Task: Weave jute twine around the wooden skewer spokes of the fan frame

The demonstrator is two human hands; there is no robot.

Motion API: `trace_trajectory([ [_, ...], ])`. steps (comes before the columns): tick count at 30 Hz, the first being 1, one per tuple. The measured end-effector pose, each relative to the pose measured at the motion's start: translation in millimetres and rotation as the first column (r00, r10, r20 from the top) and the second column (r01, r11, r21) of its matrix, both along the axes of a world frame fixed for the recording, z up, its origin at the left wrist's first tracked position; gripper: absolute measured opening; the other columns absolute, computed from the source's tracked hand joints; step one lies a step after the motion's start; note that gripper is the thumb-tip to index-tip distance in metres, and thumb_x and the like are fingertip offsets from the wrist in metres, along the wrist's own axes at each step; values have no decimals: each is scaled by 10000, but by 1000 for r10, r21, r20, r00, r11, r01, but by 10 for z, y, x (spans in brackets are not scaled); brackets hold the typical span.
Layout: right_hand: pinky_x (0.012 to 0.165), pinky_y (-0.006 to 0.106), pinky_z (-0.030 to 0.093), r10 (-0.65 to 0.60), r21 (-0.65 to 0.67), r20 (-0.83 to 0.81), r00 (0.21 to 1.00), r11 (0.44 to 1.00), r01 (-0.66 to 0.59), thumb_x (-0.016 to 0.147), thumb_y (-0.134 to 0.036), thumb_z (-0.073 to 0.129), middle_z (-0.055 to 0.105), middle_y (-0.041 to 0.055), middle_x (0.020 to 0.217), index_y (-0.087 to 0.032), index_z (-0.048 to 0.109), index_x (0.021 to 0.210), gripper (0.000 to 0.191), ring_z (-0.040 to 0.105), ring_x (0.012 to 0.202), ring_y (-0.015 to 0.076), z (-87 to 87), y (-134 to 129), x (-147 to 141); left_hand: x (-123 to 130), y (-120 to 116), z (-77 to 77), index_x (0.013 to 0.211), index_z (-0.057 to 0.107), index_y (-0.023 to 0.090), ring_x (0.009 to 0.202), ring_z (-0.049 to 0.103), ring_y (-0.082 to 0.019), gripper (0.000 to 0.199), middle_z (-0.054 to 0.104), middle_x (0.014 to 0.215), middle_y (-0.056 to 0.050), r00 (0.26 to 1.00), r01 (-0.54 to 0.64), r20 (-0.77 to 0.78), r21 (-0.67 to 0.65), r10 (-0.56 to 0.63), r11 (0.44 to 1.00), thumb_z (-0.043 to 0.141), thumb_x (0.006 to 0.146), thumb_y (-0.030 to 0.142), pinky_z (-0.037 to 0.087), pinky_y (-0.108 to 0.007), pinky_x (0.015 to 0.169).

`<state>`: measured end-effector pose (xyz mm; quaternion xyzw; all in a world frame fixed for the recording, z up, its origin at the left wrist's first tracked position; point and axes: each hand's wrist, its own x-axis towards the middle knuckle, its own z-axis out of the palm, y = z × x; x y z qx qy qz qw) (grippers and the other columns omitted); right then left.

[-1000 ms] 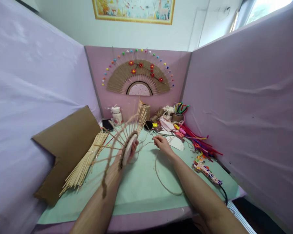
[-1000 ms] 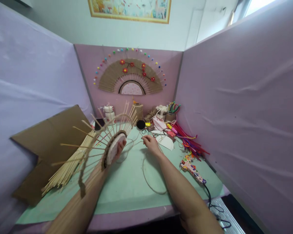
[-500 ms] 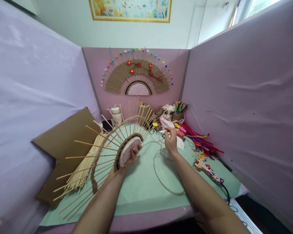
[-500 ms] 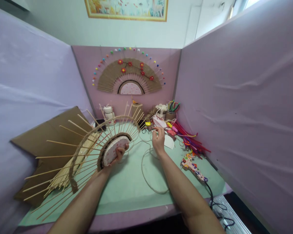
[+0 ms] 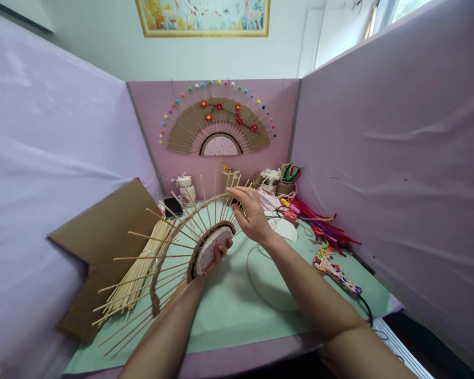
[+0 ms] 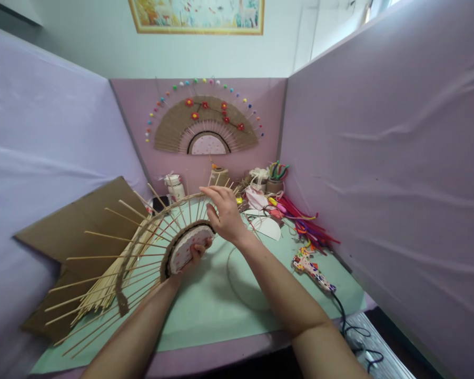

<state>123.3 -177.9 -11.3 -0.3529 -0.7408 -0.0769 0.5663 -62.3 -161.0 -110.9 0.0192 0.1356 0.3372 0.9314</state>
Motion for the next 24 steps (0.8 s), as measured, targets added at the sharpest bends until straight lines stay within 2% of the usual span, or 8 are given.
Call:
trace_trajectory([
  [4,1041,428,384,18,-25,-23,1000,1000,-18,891,-147,436,589,88,1232,-234,559,1272,410,487,1171,230,-77,44,-108,-43,68,-81,1470,301,268,661,618,-107,559,636,1073,-127,998,66,17,47,-67,997,382,919,219,545,-175,557],
  [8,1022,423,402,-10,33,-231,973,999,18,897,-187,460,570,99,1238,-227,537,1245,359,504,1176,224,-160,70,-62,-25,65,-100,1479,274,266,645,619,-97,549,643,1042,-120,995,69,72,38,-72,997,364,939,216,541,-155,543],
  [11,902,370,465,-72,-5,-390,918,997,76,890,-249,514,605,88,1098,-209,574,1118,239,566,1017,205,-211,80,11,6,44,-84,1474,280,283,633,620,-103,539,648,1027,-108,997,63,53,33,-65,997,367,945,225,553,-171,546],
  [14,774,308,479,-86,-153,-463,882,988,16,886,-323,542,636,49,911,-194,599,974,166,594,830,170,-284,45,79,35,31,-57,1447,318,262,595,599,-100,502,641,979,-104,996,86,3,38,-86,996,352,947,225,534,-162,499],
  [16,672,277,463,-76,-327,-444,893,942,-82,899,-389,519,620,7,730,-193,607,883,216,578,675,148,-364,-2,118,58,14,-25,1404,368,230,557,569,-82,455,627,940,-100,997,80,-17,56,-80,995,318,953,212,498,-128,452],
  [19,632,278,446,-37,-594,-295,955,790,-153,911,-463,476,595,-6,603,-193,622,767,339,564,597,149,-553,-47,180,105,-44,42,1324,436,196,502,509,-52,400,601,889,-81,998,38,-44,114,-33,993,282,955,188,439,-89,398],
  [22,818,343,467,-151,-683,-196,969,730,-24,858,-442,567,695,77,877,-179,662,838,280,631,852,209,-797,1,266,155,-117,96,1277,451,177,498,487,-35,362,591,883,-74,999,-21,-26,136,25,990,294,951,172,426,-65,401],
  [24,935,387,440,-284,-723,-259,923,691,9,806,-409,644,670,127,1094,-171,661,962,285,602,1042,249,-944,67,336,180,-146,102,1271,443,184,510,489,-34,351,593,897,-73,998,-62,-15,131,65,989,314,945,167,436,-62,414],
])
